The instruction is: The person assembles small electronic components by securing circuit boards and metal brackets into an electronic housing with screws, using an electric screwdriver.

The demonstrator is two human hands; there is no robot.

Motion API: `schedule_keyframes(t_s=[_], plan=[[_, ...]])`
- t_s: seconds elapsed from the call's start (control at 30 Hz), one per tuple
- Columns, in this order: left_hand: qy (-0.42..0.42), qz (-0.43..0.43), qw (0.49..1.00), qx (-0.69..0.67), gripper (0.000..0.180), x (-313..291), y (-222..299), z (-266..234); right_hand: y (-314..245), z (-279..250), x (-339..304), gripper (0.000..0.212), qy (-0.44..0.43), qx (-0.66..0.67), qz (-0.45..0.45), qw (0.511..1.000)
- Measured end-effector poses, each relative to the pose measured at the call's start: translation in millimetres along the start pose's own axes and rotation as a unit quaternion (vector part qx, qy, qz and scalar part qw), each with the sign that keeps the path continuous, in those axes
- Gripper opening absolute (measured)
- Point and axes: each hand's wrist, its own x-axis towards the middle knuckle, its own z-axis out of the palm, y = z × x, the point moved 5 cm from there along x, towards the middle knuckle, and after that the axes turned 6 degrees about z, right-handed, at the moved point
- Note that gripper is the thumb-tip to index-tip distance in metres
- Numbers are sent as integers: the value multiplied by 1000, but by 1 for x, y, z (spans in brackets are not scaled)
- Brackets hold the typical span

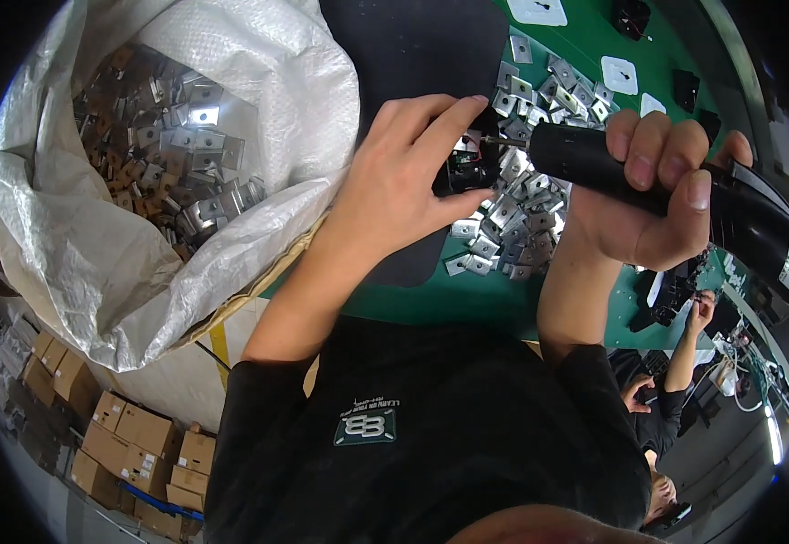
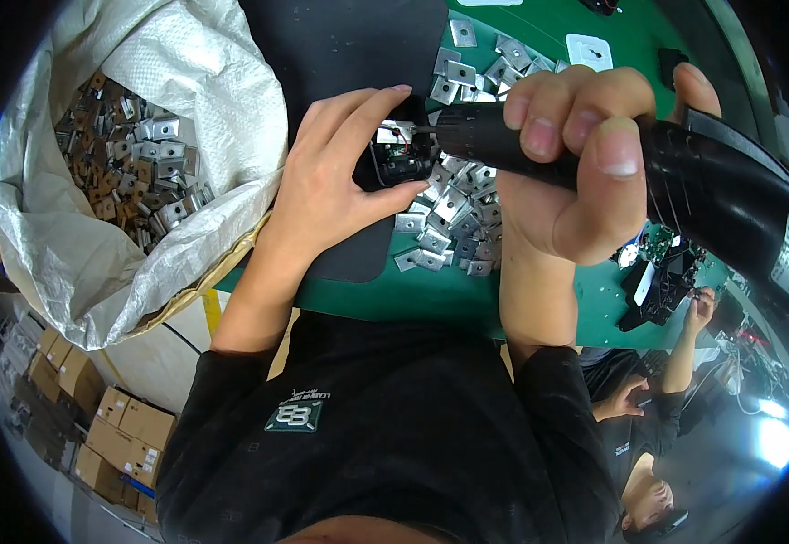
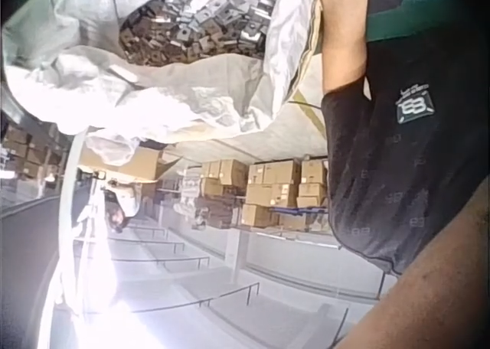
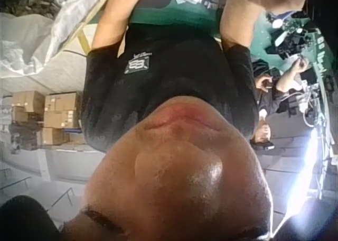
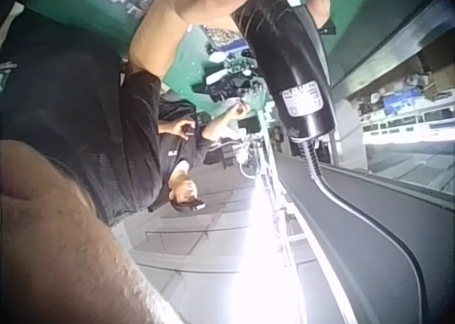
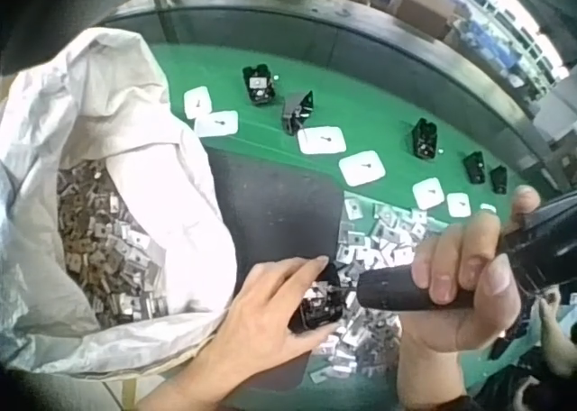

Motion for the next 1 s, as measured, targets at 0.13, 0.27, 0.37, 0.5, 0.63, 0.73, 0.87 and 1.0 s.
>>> schedule_keyframes(t_s=[0.13, 0.27, 0.37, 0.5, 0.63, 0.73, 0.87, 1.0], plan=[[5, 3, 1000, -1, 73, 0, 1, 1, 4, 0, -3, 60, -10, -37, -5, 999], [-12, -27, 1000, -1, 73, 1, 1, -1, 10, 6, -6, 61, -6, -22, 5, 1000], [-10, -32, 999, 0, 72, 1, 0, 0, 13, 8, -8, 62, -5, -19, 8, 1000], [-5, -22, 1000, -5, 71, 2, 1, 3, 11, 4, -9, 61, 0, -20, 9, 1000], [-6, -28, 1000, -10, 70, 1, -2, 2, 12, 9, -10, 57, -49, -48, 12, 998], [-9, -24, 1000, 3, 69, 6, -1, 2, 14, 14, -8, 50, -86, -73, 11, 994], [-22, -24, 999, 5, 68, 12, -1, 0, 18, 16, -4, 48, -87, -44, 17, 995], [-21, 1, 1000, 2, 68, 22, 12, -2, 6, 18, -7, 54, -69, -4, -13, 998]])
